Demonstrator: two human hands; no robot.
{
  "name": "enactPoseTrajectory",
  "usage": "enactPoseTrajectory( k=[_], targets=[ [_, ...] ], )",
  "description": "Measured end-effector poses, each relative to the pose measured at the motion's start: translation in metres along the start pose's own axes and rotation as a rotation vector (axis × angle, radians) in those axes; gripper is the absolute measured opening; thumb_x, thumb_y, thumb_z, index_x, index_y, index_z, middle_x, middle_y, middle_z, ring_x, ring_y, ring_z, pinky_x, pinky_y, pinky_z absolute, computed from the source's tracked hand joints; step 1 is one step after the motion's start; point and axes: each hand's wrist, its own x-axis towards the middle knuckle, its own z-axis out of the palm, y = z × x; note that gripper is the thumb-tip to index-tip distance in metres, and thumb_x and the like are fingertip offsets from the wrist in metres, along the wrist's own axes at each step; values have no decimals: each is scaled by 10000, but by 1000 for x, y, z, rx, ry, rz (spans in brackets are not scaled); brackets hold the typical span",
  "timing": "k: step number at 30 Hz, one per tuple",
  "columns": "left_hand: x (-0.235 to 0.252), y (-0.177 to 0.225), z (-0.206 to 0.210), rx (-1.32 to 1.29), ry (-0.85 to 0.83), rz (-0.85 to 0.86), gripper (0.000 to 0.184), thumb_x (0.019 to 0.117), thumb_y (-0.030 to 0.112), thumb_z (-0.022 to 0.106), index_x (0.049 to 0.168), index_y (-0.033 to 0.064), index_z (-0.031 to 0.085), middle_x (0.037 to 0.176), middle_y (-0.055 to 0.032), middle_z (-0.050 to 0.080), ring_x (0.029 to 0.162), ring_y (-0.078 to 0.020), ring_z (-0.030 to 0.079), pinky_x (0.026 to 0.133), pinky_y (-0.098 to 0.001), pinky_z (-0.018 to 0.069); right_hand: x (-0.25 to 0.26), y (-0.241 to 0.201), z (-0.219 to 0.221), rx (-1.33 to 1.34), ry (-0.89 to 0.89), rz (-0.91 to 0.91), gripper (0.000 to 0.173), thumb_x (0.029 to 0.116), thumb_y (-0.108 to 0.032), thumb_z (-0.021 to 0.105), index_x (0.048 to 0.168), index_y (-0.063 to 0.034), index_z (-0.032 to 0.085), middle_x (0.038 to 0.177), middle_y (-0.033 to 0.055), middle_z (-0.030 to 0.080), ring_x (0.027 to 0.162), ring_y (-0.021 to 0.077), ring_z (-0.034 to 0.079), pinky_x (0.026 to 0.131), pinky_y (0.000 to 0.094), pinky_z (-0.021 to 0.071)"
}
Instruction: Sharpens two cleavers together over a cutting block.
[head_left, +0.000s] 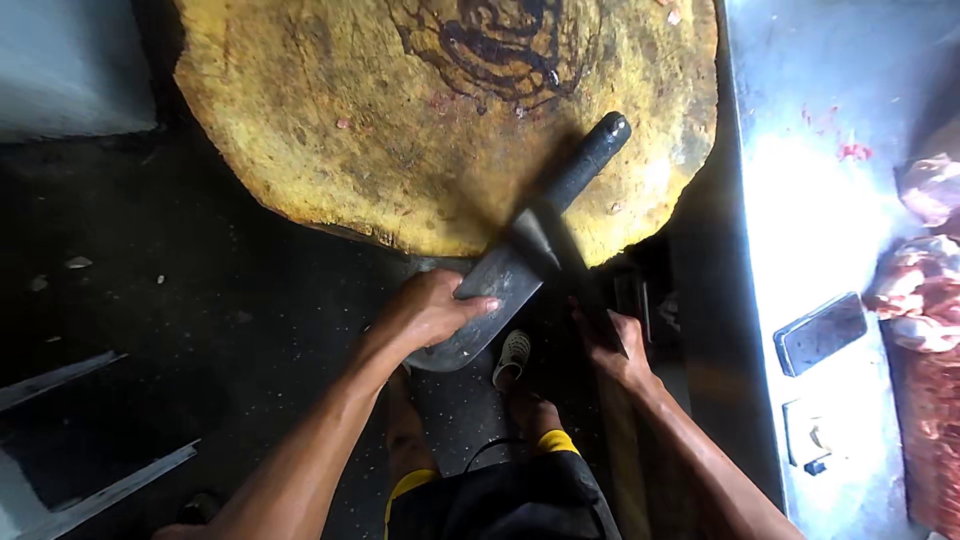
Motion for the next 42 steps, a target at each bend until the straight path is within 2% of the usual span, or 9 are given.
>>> enactPoseTrajectory(
  k=[9, 14, 16, 18, 20, 25, 27, 29, 42],
  targets=[
    [5, -3, 0, -3, -23, 23, 505, 900, 605, 693, 975, 106, 712, 816, -88, 685, 795, -254, 680, 714, -517, 549, -9, -9, -5, 75, 88, -87, 273, 967, -189, 639, 1138, -18, 764, 1018, 86, 780, 962, 86, 730, 893, 253, 585],
    [1, 3, -2, 35, -26, -17, 544, 903, 620, 681, 952, 78, 676, 813, -111, 654, 795, -280, 658, 716, -522, 530, -9, 4, -4, -23, -68, 109, 272, 959, -237, 620, 1110, -76, 779, 903, 47, 773, 813, 98, 727, 759, 305, 593],
    [-2, -2, 6, -31, 8, -8, 530, 918, 594, 684, 995, 70, 684, 864, -121, 675, 846, -285, 672, 765, -543, 535, -19, 2, -6, 23, -38, 112, 278, 975, -241, 626, 1127, -66, 779, 950, 47, 782, 864, 79, 733, 807, 280, 595],
    [-5, -4, 19, -193, 82, 24, 464, 943, 519, 700, 1061, 71, 699, 938, -104, 710, 907, -237, 690, 844, -515, 551, -32, 1, -4, 125, 15, 131, 271, 991, -240, 626, 1135, -59, 766, 976, 36, 778, 863, 55, 723, 809, 264, 598],
    [-7, -2, 38, -406, 206, 40, 374, 968, 455, 691, 1101, 107, 716, 969, -40, 732, 923, -137, 701, 885, -411, 573, -47, -3, 3, 278, 63, 249, 260, 1008, -257, 633, 1155, -75, 747, 897, 0, 753, 696, 45, 677, 665, 265, 596],
    [-18, 28, 69, -776, 403, -47, 369, 1041, 383, 591, 967, 42, 711, 832, -36, 677, 785, -110, 648, 762, -326, 552, -58, -26, 9, 643, 97, 698, 285, 1019, -268, 624, 1223, -89, 711, 730, -11, 666, 531, 93, 586, 520, 285, 543],
    [-31, 43, 73, -1060, 294, -143, 456, 1094, 427, 440, 902, 57, 623, 637, -7, 545, 517, -86, 533, 486, -250, 488, -55, -26, 10, 732, 73, 757, 275, 1027, -263, 625, 1219, -90, 719, 691, -8, 640, 510, 93, 558, 498, 273, 518],
    [-39, 48, 73, -1333, 142, -150, 535, 1110, 478, 312, 829, 84, 540, 524, 21, 449, 375, -76, 454, 347, -220, 410, -57, -21, 14, 734, 48, 738, 263, 1027, -246, 613, 1230, -108, 708, 755, -3, 668, 536, 93, 576, 512, 273, 532],
    [-28, 24, 75, -1541, -5, -10, 563, 1118, 442, 252, 820, 64, 544, 518, 13, 478, 378, -82, 495, 367, -209, 441, -60, 1, 35, 566, 67, 645, 313, 1005, -370, 603, 1209, -165, 721, 821, -29, 703, 586, 59, 606, 573, 270, 550]
  ],
)
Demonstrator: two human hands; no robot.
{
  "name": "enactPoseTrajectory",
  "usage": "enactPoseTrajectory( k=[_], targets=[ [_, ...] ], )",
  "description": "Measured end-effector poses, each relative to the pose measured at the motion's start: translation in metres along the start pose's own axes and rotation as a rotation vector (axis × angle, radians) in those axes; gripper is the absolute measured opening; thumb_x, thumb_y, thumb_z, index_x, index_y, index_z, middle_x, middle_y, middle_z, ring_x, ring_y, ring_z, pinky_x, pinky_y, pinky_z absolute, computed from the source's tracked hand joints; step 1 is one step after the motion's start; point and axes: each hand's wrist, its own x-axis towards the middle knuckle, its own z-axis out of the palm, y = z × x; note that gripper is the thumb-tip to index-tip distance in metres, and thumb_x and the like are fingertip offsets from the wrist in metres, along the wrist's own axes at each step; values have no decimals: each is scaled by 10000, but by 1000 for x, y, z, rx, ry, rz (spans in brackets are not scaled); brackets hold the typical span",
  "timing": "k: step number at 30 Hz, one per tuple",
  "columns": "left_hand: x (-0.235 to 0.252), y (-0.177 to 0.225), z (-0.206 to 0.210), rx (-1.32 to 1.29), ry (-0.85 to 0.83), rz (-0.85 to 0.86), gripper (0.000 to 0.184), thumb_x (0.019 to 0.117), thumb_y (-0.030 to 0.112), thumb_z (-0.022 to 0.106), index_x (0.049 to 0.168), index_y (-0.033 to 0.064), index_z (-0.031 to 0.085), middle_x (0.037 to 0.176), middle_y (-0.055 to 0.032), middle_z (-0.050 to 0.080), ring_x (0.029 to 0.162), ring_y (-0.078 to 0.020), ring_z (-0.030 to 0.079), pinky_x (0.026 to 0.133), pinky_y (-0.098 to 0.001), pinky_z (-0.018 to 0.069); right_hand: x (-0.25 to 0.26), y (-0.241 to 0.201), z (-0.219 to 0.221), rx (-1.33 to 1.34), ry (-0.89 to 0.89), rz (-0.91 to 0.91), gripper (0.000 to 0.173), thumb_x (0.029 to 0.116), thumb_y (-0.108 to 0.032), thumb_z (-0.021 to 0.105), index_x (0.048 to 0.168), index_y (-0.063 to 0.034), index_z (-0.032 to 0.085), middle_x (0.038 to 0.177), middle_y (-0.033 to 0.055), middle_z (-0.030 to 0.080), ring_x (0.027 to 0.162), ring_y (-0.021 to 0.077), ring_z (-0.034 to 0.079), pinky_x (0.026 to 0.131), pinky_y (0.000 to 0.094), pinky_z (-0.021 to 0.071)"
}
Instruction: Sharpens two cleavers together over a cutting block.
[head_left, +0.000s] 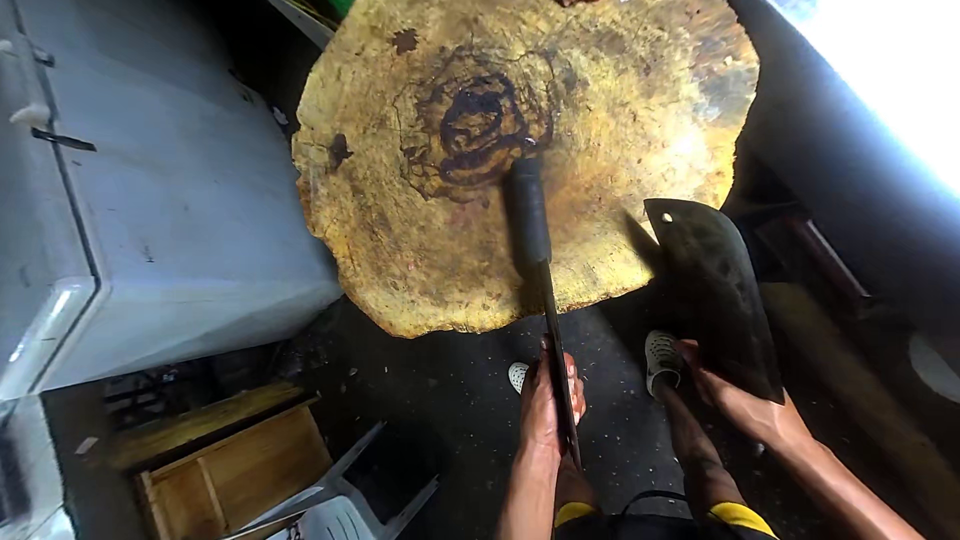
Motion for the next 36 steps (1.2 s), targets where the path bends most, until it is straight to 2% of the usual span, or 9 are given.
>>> enactPoseTrajectory(
  k=[2, 4, 6, 8, 13, 18, 22, 26, 36],
  targets=[
    [1, 1, -1, 48, 20, 10, 553, 1112, 455, 278, 817, 69, 543, 518, 13, 470, 380, -82, 488, 371, -212, 439, 1, 3, 2, 15, 11, -16, 307, 1003, -351, 604, 1200, -149, 725, 822, -31, 703, 579, 55, 602, 561, 256, 546],
    [1, 3, 3, 232, 149, 71, 514, 1112, 420, 342, 805, 66, 554, 530, 7, 476, 398, -78, 484, 388, -217, 441, 3, 8, 4, 15, 11, -18, 306, 1006, -356, 606, 1206, -155, 722, 836, -34, 710, 588, 50, 611, 569, 249, 550],
    [1, 7, 13, 509, 338, 189, 363, 1084, 285, 510, 861, 34, 648, 643, -9, 599, 539, -65, 582, 524, -217, 529, 3, 10, 3, 2, 1, -13, 307, 998, -344, 609, 1218, -157, 713, 874, -30, 718, 616, 50, 626, 599, 251, 565],
    [3, 6, 12, 733, 392, 326, 246, 1014, 240, 643, 883, 43, 708, 745, 1, 665, 697, -59, 638, 685, -232, 547, 2, 6, 2, -40, 13, -17, 311, 991, -350, 624, 1194, -134, 719, 856, -10, 712, 641, 67, 639, 633, 280, 575],
    [4, -4, 19, 906, 378, 421, 208, 941, 267, 751, 931, 62, 718, 754, 8, 701, 700, -62, 678, 680, -246, 581, -13, -11, 0, -121, 102, -49, 288, 983, -337, 638, 1113, -103, 744, 817, -16, 716, 647, 31, 642, 650, 256, 573],
    [9, -23, 23, 1044, 373, 487, 264, 932, 348, 745, 973, 89, 719, 748, 56, 697, 686, -9, 668, 660, -230, 570, -35, -25, 4, -60, 106, -55, 260, 995, -348, 645, 1070, -126, 759, 792, -58, 714, 654, 2, 642, 648, 227, 571],
    [17, -24, 7, 1000, 252, 594, 237, 927, 300, 753, 980, 72, 716, 769, 72, 706, 701, 24, 668, 678, -185, 574, -37, -28, 7, -83, 60, -162, 263, 1010, -344, 638, 1064, -125, 774, 856, -53, 743, 730, -14, 668, 706, 211, 575],
    [27, -21, -11, 948, 146, 666, 203, 920, 239, 760, 983, 50, 718, 802, 61, 727, 731, 18, 685, 704, -183, 590, -34, -27, 12, -68, 28, -174, 270, 1020, -336, 622, 1065, -112, 766, 801, -48, 718, 651, -1, 640, 635, 216, 562],
    [26, -33, -18, 925, 112, 708, 213, 916, 236, 765, 954, 34, 712, 792, 49, 726, 719, 3, 689, 687, -194, 598, -30, -21, 24, -149, 50, -203, 247, 1000, -305, 632, 1043, -105, 771, 826, -35, 735, 697, -15, 661, 675, 196, 567]
  ],
)
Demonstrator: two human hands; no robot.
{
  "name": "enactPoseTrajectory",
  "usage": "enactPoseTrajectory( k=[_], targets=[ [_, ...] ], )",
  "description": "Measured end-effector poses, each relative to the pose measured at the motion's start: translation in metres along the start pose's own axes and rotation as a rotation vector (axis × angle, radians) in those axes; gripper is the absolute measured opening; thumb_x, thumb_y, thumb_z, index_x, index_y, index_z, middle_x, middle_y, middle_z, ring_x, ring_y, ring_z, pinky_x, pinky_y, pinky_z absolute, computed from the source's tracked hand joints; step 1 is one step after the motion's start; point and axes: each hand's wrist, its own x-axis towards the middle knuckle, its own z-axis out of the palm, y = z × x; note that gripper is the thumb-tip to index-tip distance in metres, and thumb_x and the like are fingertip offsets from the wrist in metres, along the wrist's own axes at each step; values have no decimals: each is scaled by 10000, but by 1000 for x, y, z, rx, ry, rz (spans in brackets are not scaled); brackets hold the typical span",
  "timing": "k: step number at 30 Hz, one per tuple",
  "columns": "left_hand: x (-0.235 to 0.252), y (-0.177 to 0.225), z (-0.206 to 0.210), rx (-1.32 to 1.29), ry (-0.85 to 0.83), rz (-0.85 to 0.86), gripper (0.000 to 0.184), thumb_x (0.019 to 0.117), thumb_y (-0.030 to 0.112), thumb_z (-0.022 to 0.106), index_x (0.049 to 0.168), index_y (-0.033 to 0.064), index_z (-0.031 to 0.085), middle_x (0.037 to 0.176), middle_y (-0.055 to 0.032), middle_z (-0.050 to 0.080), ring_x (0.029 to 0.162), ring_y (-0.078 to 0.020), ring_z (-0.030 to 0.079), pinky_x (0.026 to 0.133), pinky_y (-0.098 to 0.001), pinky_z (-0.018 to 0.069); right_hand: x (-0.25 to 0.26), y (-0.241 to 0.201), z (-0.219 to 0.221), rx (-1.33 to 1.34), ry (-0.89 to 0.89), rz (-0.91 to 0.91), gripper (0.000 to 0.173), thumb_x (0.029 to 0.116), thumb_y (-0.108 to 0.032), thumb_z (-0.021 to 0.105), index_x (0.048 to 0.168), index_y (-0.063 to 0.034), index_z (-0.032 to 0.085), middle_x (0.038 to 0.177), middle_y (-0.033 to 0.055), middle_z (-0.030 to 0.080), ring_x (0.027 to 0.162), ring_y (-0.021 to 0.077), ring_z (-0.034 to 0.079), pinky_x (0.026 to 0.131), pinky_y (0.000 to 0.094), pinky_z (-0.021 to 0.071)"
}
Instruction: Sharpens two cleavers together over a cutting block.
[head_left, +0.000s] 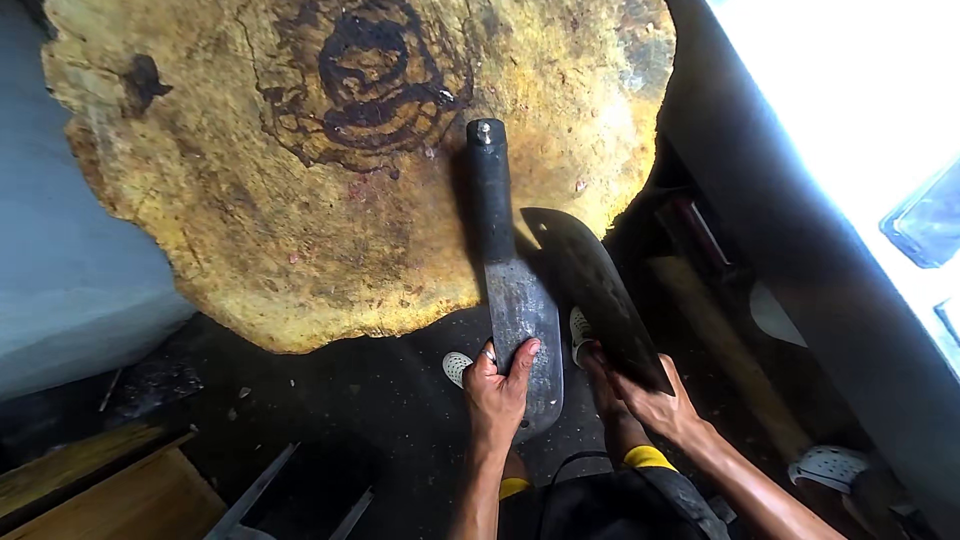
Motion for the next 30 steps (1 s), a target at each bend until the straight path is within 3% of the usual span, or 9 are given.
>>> enactPoseTrajectory(
  k=[5, 11, 15, 21, 26, 30],
  targets=[
    [1, -1, -1, 36, -16, 1, 237, 920, 259, 758, 968, 32, 713, 802, 57, 726, 736, 22, 686, 703, -183, 594, -2, 6, 4, 11, 62, -162, 242, 1009, -245, 617, 1067, -56, 757, 877, 4, 747, 765, 0, 676, 730, 191, 571],
    [3, -2, -3, 19, -35, 19, 224, 920, 244, 760, 978, 33, 714, 810, 55, 730, 738, 16, 691, 707, -185, 598, 6, 7, 2, -110, 40, -96, 246, 987, -301, 633, 1033, -103, 771, 852, -6, 750, 790, 15, 692, 732, 221, 567],
    [5, -7, -5, 2, -46, 57, 194, 924, 217, 759, 971, 34, 714, 811, 56, 732, 737, 14, 691, 709, -188, 600, 4, 9, 2, -25, 86, -209, 246, 1020, -253, 612, 1090, -73, 765, 933, 13, 767, 862, 20, 706, 793, 208, 581],
    [7, -8, -7, -15, -51, 74, 206, 930, 223, 752, 975, 27, 708, 814, 49, 732, 739, 4, 694, 708, -196, 603, 17, 25, 5, -63, 2, -174, 234, 989, -262, 622, 1076, -102, 769, 883, 1, 758, 806, 19, 695, 750, 226, 569],
    [9, -12, -8, -2, -60, 102, 177, 932, 203, 751, 964, 35, 706, 810, 61, 726, 735, 20, 684, 705, -181, 597, 11, 19, 1, -23, 74, -274, 261, 1010, -227, 622, 1144, -51, 761, 984, 44, 773, 907, 42, 712, 845, 224, 579],
    [7, -12, -9, -4, -56, 96, 181, 937, 207, 747, 969, 34, 706, 810, 60, 726, 732, 12, 686, 701, -186, 599, 18, 28, 6, -39, 26, -286, 236, 994, -219, 624, 1097, -65, 770, 926, 41, 771, 847, 53, 713, 790, 242, 580]
  ],
)
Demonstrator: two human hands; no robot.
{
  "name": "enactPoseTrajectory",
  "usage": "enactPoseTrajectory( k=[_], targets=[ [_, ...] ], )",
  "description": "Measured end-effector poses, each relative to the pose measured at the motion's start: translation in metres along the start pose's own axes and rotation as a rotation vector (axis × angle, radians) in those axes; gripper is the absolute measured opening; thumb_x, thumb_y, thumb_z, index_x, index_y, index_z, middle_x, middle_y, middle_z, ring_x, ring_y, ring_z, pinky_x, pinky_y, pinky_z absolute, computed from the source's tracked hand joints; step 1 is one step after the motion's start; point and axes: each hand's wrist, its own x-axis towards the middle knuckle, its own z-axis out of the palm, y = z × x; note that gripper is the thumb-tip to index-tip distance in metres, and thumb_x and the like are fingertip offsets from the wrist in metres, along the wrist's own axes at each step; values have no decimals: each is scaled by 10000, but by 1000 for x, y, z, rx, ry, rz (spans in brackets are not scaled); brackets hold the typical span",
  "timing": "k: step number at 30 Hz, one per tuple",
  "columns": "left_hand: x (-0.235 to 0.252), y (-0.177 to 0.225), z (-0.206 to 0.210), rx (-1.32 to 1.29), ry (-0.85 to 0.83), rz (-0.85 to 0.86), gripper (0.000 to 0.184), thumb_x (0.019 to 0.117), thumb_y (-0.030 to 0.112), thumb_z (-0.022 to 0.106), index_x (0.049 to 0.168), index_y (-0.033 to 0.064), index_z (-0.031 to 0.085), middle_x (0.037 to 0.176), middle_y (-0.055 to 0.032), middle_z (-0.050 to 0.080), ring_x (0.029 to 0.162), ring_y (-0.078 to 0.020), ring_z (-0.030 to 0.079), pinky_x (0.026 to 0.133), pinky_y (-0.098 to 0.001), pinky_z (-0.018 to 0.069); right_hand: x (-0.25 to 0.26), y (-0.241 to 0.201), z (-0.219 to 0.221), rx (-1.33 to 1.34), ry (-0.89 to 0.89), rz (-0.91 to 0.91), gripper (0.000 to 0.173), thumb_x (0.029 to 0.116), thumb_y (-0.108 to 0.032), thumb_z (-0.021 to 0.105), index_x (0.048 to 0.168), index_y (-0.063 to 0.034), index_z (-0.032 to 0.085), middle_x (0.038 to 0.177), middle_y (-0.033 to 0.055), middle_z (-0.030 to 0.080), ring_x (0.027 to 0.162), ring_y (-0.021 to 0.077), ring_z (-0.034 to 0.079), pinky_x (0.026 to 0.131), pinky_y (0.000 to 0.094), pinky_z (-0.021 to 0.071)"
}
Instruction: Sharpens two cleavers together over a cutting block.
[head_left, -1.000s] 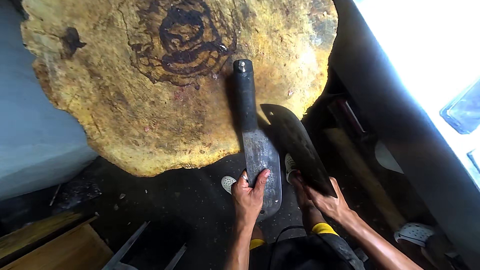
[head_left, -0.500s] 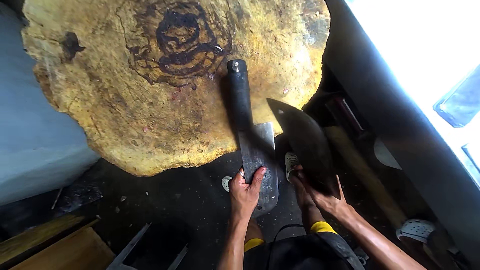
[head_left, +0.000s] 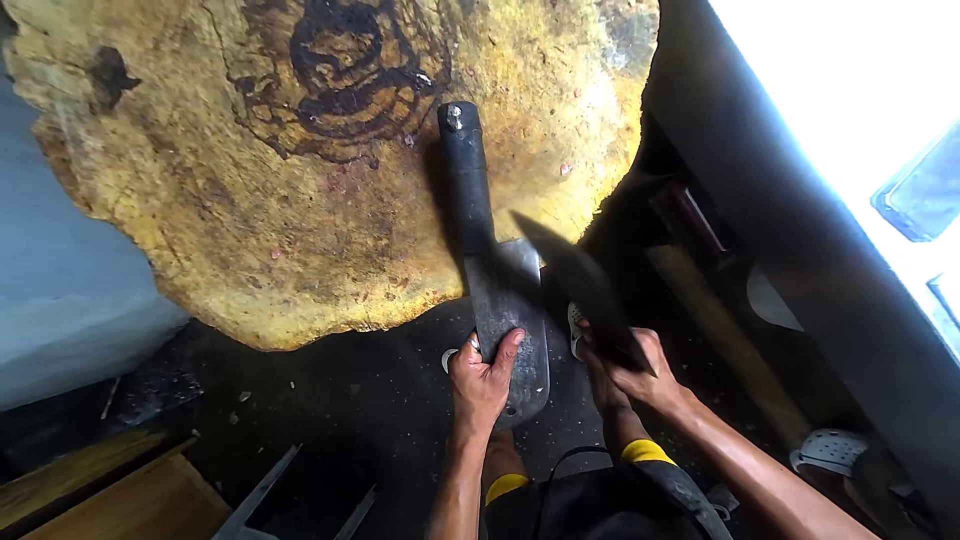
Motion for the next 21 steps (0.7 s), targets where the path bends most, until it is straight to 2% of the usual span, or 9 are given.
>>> enactPoseTrajectory(
  k=[3, 8, 14, 17, 21],
  targets=[
    [2, 1, -2, 20, 2, 3, 197, 936, 223, 746, 965, 32, 705, 810, 64, 723, 734, 22, 683, 706, -183, 596, 3, -1, -2, -50, -24, 64, 264, 982, -246, 627, 1096, -61, 777, 883, 46, 768, 804, 69, 714, 756, 260, 577],
    [2, -3, -3, 22, -3, 21, 175, 932, 212, 752, 953, 44, 705, 811, 70, 721, 741, 30, 678, 708, -172, 590, -4, -10, -1, 36, 57, -18, 251, 1007, -204, 621, 1136, -41, 761, 980, 54, 773, 900, 49, 714, 837, 230, 583],
    [1, -4, -4, -3, -6, 17, 183, 935, 214, 749, 951, 37, 705, 806, 59, 725, 730, 11, 687, 699, -190, 600, 1, 3, 0, -61, -46, 71, 250, 979, -256, 618, 1071, -85, 776, 872, 28, 760, 797, 59, 702, 738, 263, 568],
    [0, -5, -5, -3, -8, 23, 190, 927, 211, 757, 959, 30, 707, 814, 50, 731, 740, 3, 693, 706, -197, 604, -5, -3, -3, -74, -20, 77, 282, 977, -264, 625, 1124, -79, 779, 900, 29, 773, 823, 57, 714, 768, 256, 577],
    [4, -3, -9, 8, -20, 33, 177, 920, 192, 760, 966, 29, 712, 835, 50, 738, 768, 12, 698, 736, -194, 606, -9, -9, -3, 7, 81, -26, 273, 971, -217, 646, 1137, -37, 768, 968, 51, 777, 894, 40, 714, 836, 214, 576]
  ],
)
